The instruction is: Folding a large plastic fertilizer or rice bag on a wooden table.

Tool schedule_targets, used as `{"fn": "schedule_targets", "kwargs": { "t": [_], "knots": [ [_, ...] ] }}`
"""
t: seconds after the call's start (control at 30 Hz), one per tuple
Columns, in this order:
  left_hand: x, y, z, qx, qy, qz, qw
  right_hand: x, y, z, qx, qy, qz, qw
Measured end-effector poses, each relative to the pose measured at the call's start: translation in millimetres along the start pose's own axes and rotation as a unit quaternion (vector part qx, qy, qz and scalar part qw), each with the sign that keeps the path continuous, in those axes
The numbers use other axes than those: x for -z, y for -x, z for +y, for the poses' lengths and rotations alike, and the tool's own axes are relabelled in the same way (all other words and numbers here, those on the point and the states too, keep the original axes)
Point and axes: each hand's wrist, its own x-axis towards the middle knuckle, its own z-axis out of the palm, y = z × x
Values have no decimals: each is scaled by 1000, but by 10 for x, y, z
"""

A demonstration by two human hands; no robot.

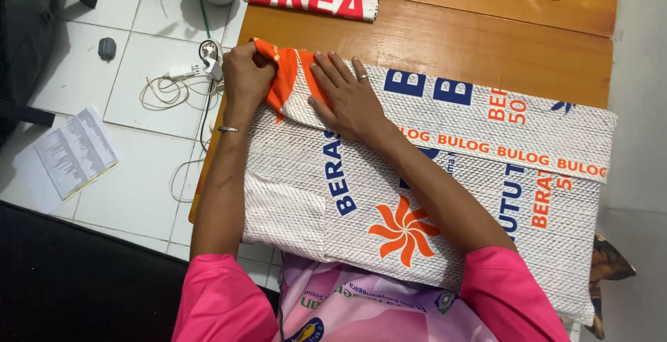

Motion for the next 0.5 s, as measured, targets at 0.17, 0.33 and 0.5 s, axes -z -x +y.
{"fn": "schedule_targets", "kwargs": {
  "t": [0.17,0.33,0.5],
  "knots": [
    [-45,-104,-369,-4,-44,5,999,6,-11,-6,-3,8,-7,1000],
    [295,-74,-148,277,295,-63,913,5,0,-4,-1,7,-6,1000],
    [175,-16,-247,101,139,-51,984,12,5,-12,0,9,-3,1000]
  ]
}}
